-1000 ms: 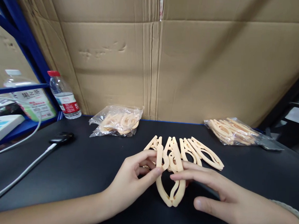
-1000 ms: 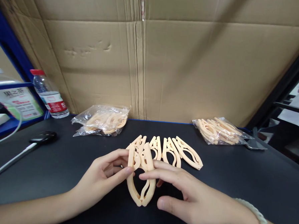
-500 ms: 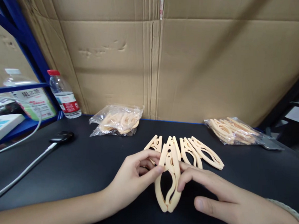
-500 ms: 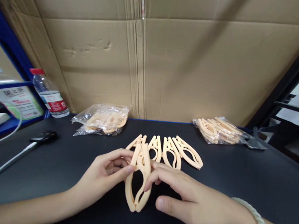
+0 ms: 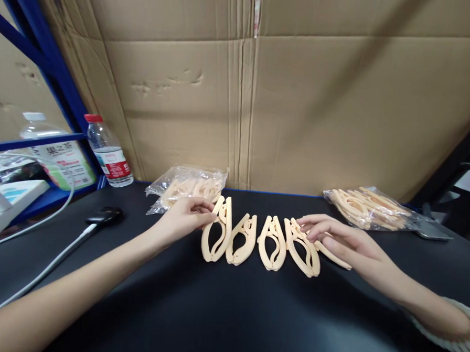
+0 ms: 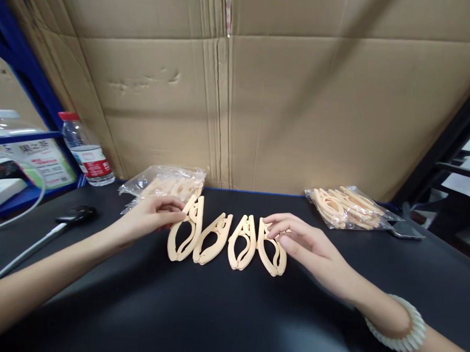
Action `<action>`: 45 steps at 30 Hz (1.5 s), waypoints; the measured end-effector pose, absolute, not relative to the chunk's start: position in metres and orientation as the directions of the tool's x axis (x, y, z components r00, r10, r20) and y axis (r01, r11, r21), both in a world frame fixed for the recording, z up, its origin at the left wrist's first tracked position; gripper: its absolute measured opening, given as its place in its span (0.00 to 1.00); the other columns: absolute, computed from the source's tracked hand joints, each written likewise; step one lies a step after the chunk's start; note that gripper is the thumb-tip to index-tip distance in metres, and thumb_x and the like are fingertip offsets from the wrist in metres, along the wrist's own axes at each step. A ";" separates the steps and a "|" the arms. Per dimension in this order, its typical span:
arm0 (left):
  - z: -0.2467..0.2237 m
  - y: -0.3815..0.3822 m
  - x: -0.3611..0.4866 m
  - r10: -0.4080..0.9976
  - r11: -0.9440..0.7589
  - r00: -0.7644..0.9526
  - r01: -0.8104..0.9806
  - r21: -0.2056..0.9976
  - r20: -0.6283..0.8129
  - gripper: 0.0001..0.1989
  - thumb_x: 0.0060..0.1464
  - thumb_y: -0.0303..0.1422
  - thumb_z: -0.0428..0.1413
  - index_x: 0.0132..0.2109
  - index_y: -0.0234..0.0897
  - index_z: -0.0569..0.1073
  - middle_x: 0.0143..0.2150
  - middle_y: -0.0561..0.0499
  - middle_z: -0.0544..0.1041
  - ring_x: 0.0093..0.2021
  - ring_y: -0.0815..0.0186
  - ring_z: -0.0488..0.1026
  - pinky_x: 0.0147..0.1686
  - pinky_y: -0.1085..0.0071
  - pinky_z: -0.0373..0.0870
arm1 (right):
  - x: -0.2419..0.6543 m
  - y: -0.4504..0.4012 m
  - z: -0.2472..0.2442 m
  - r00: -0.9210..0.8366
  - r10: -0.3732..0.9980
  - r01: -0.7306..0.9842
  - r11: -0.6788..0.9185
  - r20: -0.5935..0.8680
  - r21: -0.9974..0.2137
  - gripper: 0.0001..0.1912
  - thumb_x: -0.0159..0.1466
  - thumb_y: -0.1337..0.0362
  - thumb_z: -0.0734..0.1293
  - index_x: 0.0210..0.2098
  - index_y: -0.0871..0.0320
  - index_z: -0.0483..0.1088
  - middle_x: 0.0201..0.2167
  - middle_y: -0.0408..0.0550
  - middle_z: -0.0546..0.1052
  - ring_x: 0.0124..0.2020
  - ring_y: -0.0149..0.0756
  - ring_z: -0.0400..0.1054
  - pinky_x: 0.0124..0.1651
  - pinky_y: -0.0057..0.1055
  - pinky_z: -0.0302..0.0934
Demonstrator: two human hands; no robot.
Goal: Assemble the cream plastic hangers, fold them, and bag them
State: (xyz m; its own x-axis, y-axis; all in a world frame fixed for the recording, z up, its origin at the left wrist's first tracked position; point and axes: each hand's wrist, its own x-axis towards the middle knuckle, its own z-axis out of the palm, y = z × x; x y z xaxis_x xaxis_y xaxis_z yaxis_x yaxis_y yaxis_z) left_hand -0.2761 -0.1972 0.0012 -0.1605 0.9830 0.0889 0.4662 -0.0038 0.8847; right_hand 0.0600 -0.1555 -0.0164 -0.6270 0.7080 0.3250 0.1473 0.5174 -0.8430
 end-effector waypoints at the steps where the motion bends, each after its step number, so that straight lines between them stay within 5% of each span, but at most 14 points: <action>1: -0.002 -0.195 -0.279 0.984 -0.007 -0.151 0.514 0.858 0.098 0.11 0.43 0.37 0.62 0.34 0.34 0.76 0.27 0.51 0.77 0.24 0.67 0.70 0.23 0.74 0.63 | 0.062 -0.153 -0.016 -0.615 0.712 0.151 0.527 0.338 -0.836 0.13 0.68 0.54 0.61 0.39 0.52 0.74 0.54 0.52 0.71 0.57 0.46 0.65 0.57 0.44 0.62; 8: -0.022 -0.192 -0.278 0.970 -0.037 -0.108 0.823 0.567 0.220 0.15 0.51 0.39 0.54 0.42 0.34 0.74 0.33 0.49 0.79 0.23 0.66 0.70 0.23 0.72 0.64 | 0.068 -0.145 -0.014 -0.610 0.667 0.217 0.660 0.428 -0.720 0.12 0.69 0.55 0.60 0.40 0.51 0.73 0.49 0.49 0.74 0.52 0.42 0.69 0.53 0.39 0.66; 12: -0.016 -0.201 -0.270 0.970 -0.043 -0.068 0.896 0.442 0.232 0.23 0.56 0.45 0.50 0.52 0.34 0.69 0.40 0.46 0.79 0.26 0.62 0.74 0.27 0.67 0.69 | 0.068 -0.154 -0.015 -0.712 0.583 0.420 0.800 0.392 -0.428 0.16 0.68 0.55 0.61 0.53 0.50 0.69 0.59 0.52 0.68 0.62 0.50 0.60 0.61 0.51 0.59; 16: -0.005 -0.225 -0.249 0.966 -0.030 0.012 0.997 0.067 0.259 0.25 0.62 0.48 0.44 0.55 0.36 0.70 0.50 0.40 0.77 0.40 0.50 0.78 0.37 0.55 0.73 | 0.066 -0.169 -0.026 -0.820 0.530 0.507 0.848 0.215 -0.155 0.32 0.65 0.48 0.62 0.66 0.47 0.55 0.69 0.54 0.53 0.69 0.62 0.40 0.62 0.66 0.48; 20: -0.021 -0.254 -0.222 0.883 -0.350 0.341 0.936 -0.029 0.322 0.32 0.58 0.52 0.49 0.65 0.46 0.61 0.67 0.40 0.61 0.64 0.39 0.59 0.54 0.42 0.64 | 0.060 -0.176 -0.039 -0.833 0.542 0.528 0.839 0.109 -0.131 0.38 0.65 0.43 0.60 0.69 0.45 0.46 0.71 0.55 0.45 0.69 0.64 0.35 0.62 0.71 0.42; 25: -0.047 -0.270 -0.206 0.849 -0.405 0.381 0.914 -0.012 0.365 0.36 0.53 0.53 0.55 0.67 0.55 0.57 0.73 0.46 0.45 0.69 0.34 0.43 0.59 0.31 0.48 | 0.055 -0.180 -0.047 -0.793 0.600 0.579 0.795 0.100 -0.182 0.39 0.65 0.43 0.60 0.69 0.42 0.42 0.71 0.54 0.41 0.69 0.66 0.33 0.60 0.73 0.41; 31: -0.055 -0.263 -0.208 0.883 -0.373 0.352 0.928 0.007 0.310 0.38 0.55 0.55 0.52 0.69 0.56 0.49 0.73 0.46 0.45 0.69 0.35 0.43 0.58 0.29 0.45 | 0.050 -0.180 -0.049 -0.764 0.642 0.620 0.756 0.058 -0.209 0.38 0.66 0.42 0.58 0.69 0.42 0.40 0.71 0.54 0.39 0.69 0.65 0.30 0.60 0.73 0.40; 45: -0.036 -0.168 -0.225 0.932 -0.361 0.359 0.926 0.111 0.037 0.36 0.59 0.60 0.37 0.68 0.51 0.54 0.73 0.42 0.44 0.70 0.37 0.34 0.61 0.31 0.32 | 0.018 -0.096 -0.050 -0.662 0.746 0.728 0.663 0.071 -0.174 0.37 0.66 0.38 0.51 0.69 0.46 0.45 0.71 0.56 0.40 0.71 0.58 0.28 0.65 0.62 0.36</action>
